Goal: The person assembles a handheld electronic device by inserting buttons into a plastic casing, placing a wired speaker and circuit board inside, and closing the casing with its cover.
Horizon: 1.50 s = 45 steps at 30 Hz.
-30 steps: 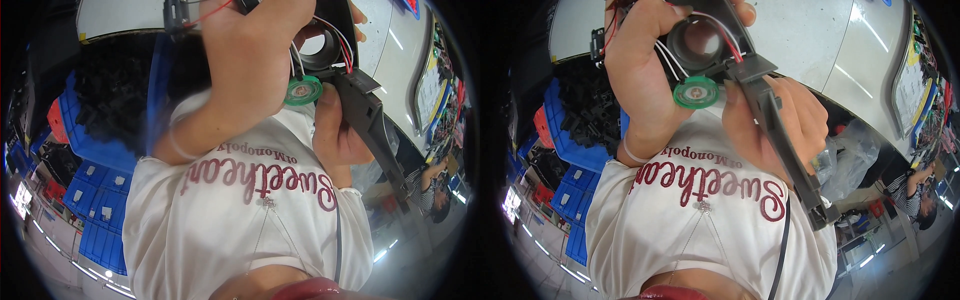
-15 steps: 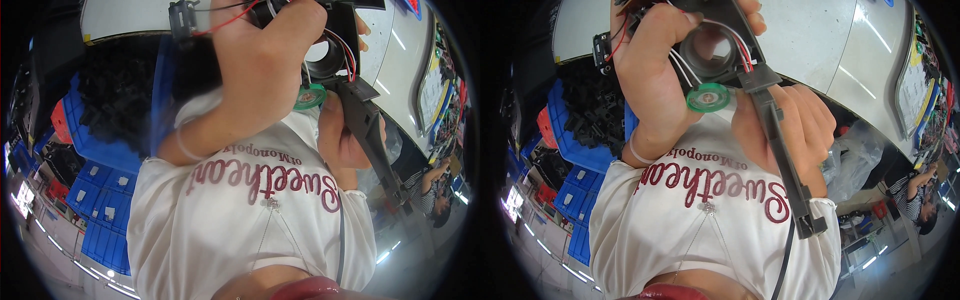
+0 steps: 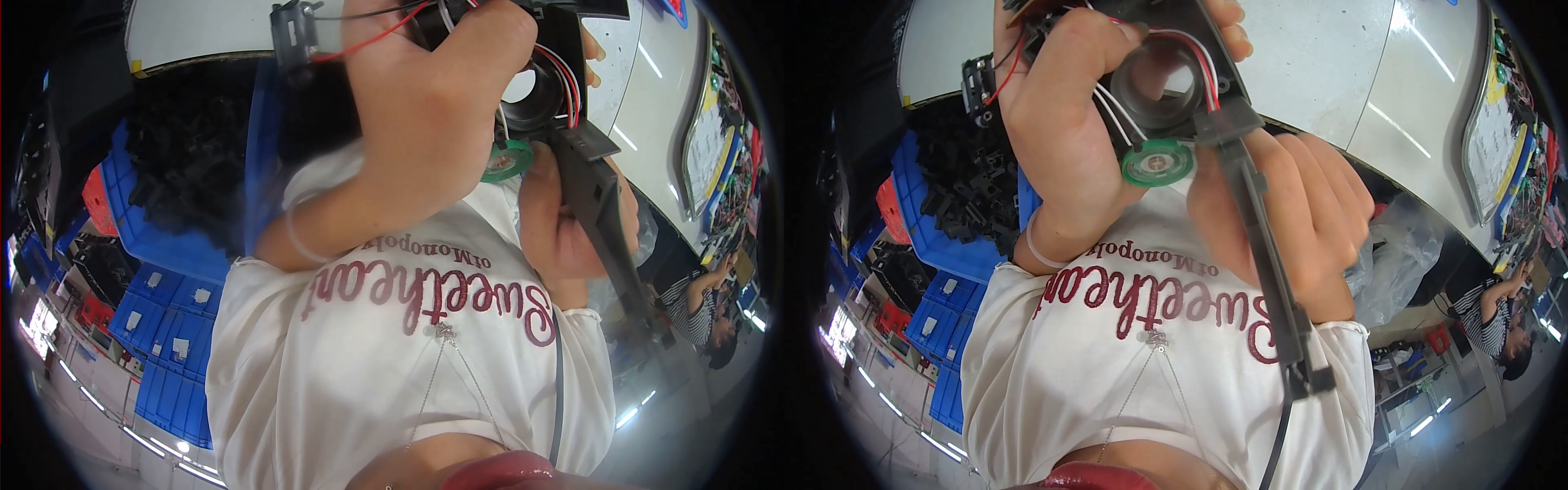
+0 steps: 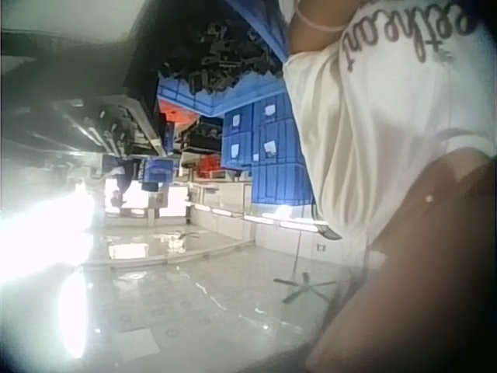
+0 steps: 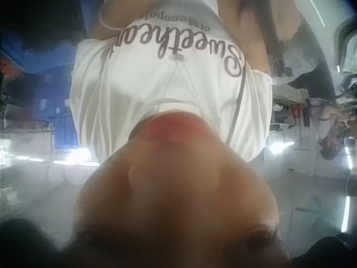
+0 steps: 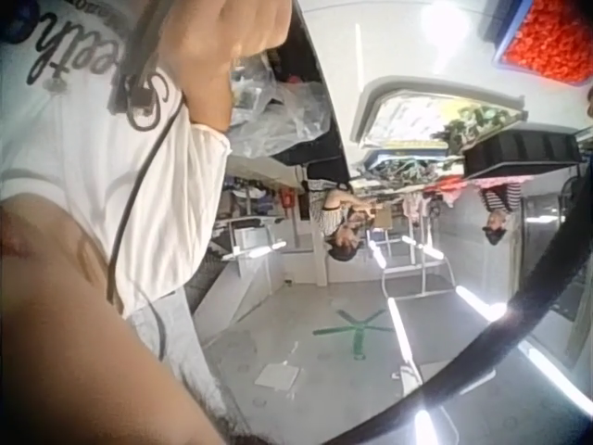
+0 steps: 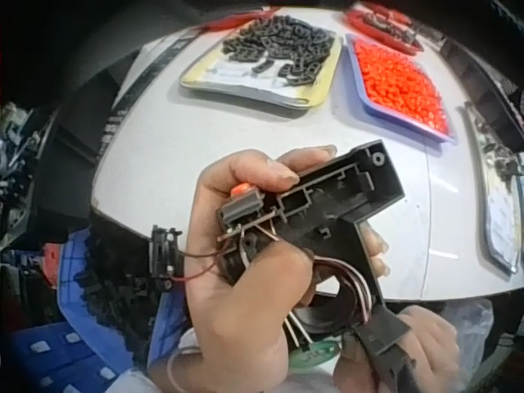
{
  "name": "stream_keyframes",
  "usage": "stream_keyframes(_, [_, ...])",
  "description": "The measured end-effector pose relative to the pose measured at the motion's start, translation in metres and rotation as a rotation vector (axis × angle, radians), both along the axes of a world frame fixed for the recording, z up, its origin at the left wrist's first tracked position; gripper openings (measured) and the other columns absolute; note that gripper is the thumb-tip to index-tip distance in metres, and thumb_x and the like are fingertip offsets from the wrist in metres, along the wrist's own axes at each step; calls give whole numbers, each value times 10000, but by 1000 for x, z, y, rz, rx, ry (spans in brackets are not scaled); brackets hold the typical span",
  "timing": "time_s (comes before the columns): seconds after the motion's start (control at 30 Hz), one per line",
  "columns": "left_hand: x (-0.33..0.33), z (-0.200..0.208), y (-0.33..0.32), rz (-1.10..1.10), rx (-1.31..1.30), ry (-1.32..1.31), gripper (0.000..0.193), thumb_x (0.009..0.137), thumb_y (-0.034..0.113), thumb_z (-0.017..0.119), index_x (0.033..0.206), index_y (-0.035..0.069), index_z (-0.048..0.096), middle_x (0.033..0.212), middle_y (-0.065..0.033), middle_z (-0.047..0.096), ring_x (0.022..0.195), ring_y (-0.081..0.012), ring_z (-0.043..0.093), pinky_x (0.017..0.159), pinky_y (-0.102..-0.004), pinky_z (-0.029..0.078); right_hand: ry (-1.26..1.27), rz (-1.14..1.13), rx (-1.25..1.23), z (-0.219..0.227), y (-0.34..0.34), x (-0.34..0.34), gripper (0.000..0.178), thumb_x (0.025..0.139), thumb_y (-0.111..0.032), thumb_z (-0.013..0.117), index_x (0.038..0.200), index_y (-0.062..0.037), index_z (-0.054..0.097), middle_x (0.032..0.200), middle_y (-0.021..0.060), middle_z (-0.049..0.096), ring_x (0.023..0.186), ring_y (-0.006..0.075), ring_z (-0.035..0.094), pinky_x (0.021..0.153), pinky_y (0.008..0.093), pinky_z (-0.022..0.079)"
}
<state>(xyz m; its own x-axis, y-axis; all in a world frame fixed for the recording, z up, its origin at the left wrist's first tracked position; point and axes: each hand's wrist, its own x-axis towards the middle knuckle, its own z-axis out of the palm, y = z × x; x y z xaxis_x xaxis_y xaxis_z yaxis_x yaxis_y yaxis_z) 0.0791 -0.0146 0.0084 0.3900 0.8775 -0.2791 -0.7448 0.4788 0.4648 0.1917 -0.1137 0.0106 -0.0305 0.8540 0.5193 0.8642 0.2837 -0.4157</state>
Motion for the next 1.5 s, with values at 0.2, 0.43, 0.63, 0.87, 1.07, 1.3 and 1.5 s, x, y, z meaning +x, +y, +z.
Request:
stream_keyframes(0.2, [-1,-4,4,-18,-21,-24,349,848,-13,458,1179,-122,443,1096,-258,587,799,-253,692,700,-346,644,-19,86,8,-7,6,0,185,623,57,731,752,47,598,605,129,552,474,277,566,468,298,471])
stream_keyframes(0.43, [-6,-5,4,-39,-39,-55,349,848,-9,456,1176,-126,445,1086,-255,590,793,-249,689,696,-344,641,40,40,-55,-2,7,-6,168,637,41,737,755,31,618,606,125,566,476,263,574,466,301,471])
stream_keyframes(0.63, [-3,-4,6,-67,-53,-95,349,848,-7,455,1174,-130,446,1078,-252,593,787,-245,687,693,-341,640,-34,-37,-134,18,10,-12,142,665,13,732,764,18,630,607,109,569,474,248,578,459,311,465])
stream_keyframes(0.87, [-3,-10,8,-68,-65,-130,349,848,-3,454,1171,-134,447,1068,-248,596,781,-241,684,689,-338,637,-33,-40,-154,18,14,-9,145,715,-6,729,717,-21,585,582,99,531,443,257,535,431,342,420])
stream_keyframes(1.07, [-3,-22,20,-66,-81,-171,349,847,0,453,1169,-138,449,1060,-245,598,776,-237,682,685,-336,635,-129,-121,-336,25,9,-3,166,883,-74,753,1020,20,752,626,11,590,543,48,487,507,220,393])
stream_keyframes(1.3, [-2,-21,17,-76,-92,-209,350,847,3,452,1166,-142,450,1050,-242,601,769,-233,680,681,-333,633,-53,-87,-200,14,10,-2,157,818,-101,730,756,-77,588,567,58,516,449,239,534,435,348,404])
stream_keyframes(1.5, [-16,-17,16,-114,-127,-253,350,847,6,451,1163,-145,451,1041,-239,603,764,-229,678,678,-330,631,-97,-42,-205,15,16,-1,80,834,-88,736,847,-42,672,587,54,549,477,183,519,465,317,385])
